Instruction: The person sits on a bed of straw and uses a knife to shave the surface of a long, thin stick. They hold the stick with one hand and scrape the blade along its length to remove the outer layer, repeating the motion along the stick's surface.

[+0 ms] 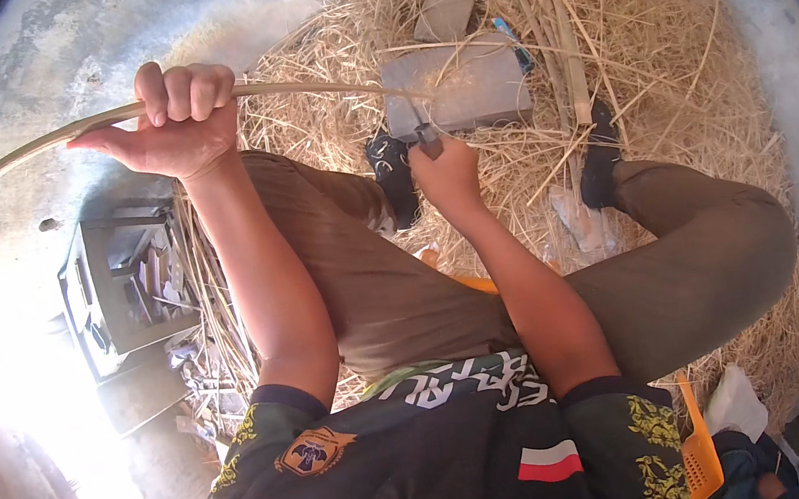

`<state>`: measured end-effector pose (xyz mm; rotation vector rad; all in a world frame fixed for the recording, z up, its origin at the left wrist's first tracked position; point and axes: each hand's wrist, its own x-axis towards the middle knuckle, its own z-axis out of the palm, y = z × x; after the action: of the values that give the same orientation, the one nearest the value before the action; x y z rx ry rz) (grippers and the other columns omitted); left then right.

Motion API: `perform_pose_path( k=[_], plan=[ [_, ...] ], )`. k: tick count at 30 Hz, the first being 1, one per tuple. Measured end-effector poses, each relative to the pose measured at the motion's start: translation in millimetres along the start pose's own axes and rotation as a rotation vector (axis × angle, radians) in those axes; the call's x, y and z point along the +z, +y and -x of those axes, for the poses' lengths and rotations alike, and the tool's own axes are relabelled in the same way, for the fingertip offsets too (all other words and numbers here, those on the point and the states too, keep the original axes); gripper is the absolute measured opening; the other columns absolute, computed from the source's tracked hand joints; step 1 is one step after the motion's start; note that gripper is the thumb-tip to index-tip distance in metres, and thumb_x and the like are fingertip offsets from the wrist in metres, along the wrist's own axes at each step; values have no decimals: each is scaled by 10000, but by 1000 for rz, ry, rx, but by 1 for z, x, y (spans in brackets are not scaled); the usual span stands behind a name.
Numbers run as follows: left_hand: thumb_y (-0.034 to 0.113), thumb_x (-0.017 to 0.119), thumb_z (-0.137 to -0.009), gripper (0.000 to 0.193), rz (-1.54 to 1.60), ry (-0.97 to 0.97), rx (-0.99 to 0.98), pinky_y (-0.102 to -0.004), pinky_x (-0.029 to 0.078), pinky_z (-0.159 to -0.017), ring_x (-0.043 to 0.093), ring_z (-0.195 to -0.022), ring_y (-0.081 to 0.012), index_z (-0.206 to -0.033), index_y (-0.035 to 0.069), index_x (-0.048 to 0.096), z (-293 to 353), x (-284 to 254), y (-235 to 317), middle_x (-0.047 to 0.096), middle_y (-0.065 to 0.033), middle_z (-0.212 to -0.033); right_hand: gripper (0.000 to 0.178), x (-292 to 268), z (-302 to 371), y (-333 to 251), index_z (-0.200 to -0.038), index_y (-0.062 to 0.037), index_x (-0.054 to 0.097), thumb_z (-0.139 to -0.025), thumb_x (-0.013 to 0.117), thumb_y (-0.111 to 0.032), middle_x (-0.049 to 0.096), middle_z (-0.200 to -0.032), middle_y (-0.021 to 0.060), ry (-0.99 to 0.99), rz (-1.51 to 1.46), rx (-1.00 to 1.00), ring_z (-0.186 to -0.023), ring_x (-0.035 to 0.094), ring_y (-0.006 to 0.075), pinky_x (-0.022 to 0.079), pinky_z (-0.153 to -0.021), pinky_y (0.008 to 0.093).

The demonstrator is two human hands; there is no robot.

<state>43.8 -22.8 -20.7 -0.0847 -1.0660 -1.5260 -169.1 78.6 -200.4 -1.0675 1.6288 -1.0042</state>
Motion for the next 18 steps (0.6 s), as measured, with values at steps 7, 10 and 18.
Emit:
perform_pose_path(
  k=[7, 10, 18],
  plan=[
    [1012, 343, -685, 837, -2, -118, -36, -289, 116, -483, 91, -478, -98, -604, 181, 281, -10, -6, -1, 156, 72, -518, 299, 2, -10, 65, -673, 38, 601, -809, 680, -217, 598, -581, 128, -54, 133, 320, -549, 561, 196, 440, -582, 393],
    [1011, 355, -682, 836, -25, -58, -21, -289, 117, -483, 93, -474, -96, -602, 183, 272, -5, -5, 1, 158, 73, -509, 321, -3, -8, 32, -678, 49, 610, -807, 679, -236, 602, -585, 150, -44, 181, 83, -563, 587, 243, 457, -603, 409],
    [1012, 355, -681, 831, 18, 36, 2, -290, 116, -476, 87, -477, -104, -601, 190, 263, -11, -9, 0, 160, 71, -510, 343, 2, -9, 87, -706, 69, 633, -803, 661, -260, 635, -630, 181, 1, 154, 274, -623, 641, 312, 488, -654, 431]
  ],
)
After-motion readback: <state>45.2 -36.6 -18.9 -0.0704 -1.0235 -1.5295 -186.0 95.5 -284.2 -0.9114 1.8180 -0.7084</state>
